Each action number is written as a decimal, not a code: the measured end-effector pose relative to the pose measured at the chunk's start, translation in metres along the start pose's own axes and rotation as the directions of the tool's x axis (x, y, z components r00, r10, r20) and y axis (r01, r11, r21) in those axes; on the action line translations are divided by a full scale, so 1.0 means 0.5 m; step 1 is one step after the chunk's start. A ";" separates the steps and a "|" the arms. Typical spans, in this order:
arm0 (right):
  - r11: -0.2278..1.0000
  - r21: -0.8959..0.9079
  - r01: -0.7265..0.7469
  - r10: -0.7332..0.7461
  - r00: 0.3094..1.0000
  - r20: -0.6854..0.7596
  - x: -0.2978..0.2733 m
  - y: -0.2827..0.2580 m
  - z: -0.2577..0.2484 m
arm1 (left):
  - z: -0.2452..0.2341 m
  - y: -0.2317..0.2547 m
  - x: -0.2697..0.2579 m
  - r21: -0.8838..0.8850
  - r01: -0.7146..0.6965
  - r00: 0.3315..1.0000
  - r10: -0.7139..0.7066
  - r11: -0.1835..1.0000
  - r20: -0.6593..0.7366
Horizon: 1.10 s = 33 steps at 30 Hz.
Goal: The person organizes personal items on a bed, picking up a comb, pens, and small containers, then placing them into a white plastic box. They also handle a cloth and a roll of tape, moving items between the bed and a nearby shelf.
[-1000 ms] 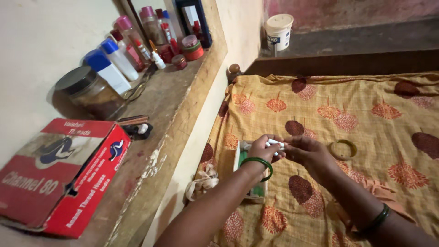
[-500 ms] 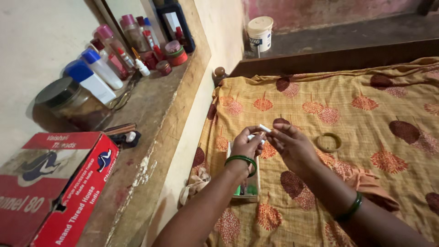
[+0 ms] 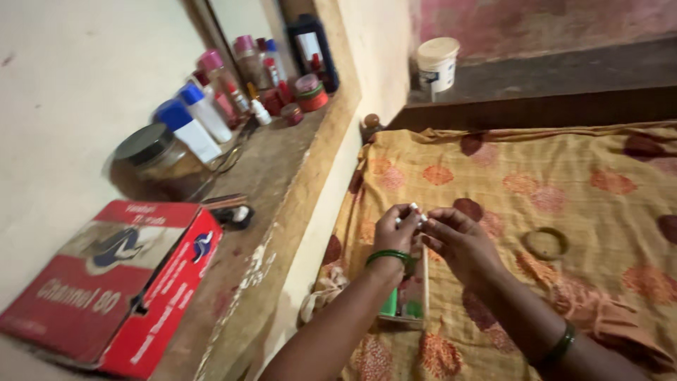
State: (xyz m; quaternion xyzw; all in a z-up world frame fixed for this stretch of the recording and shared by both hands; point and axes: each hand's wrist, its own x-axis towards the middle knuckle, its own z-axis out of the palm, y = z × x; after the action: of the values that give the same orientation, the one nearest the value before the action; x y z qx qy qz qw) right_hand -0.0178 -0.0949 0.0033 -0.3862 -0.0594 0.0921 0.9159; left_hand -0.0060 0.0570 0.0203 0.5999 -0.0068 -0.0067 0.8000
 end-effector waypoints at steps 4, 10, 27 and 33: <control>0.996 -0.083 -0.024 0.024 1.000 0.003 0.007 0.012 0.006 | -0.011 -0.006 0.009 0.056 0.004 0.998 0.000 0.998 -0.057; 0.991 -0.133 -0.017 0.019 1.000 0.017 0.007 0.017 0.028 | -0.023 0.004 0.008 0.013 0.106 0.990 -0.105 0.994 -0.089; 0.936 -0.343 -0.080 0.076 0.997 -0.024 0.019 0.014 0.048 | -0.102 0.263 0.111 0.743 -0.441 0.736 0.676 0.504 -0.021; 0.886 -0.447 -0.122 0.125 0.992 -0.023 0.030 0.037 0.053 | -0.205 0.371 0.209 0.989 -0.128 0.608 0.794 0.074 0.019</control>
State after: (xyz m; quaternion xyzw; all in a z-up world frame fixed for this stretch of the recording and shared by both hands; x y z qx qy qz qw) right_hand -0.0103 -0.0606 0.0089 -0.5890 -0.0575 0.1353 0.7947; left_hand 0.1012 0.2051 0.1699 0.8764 0.0130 0.4416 0.1917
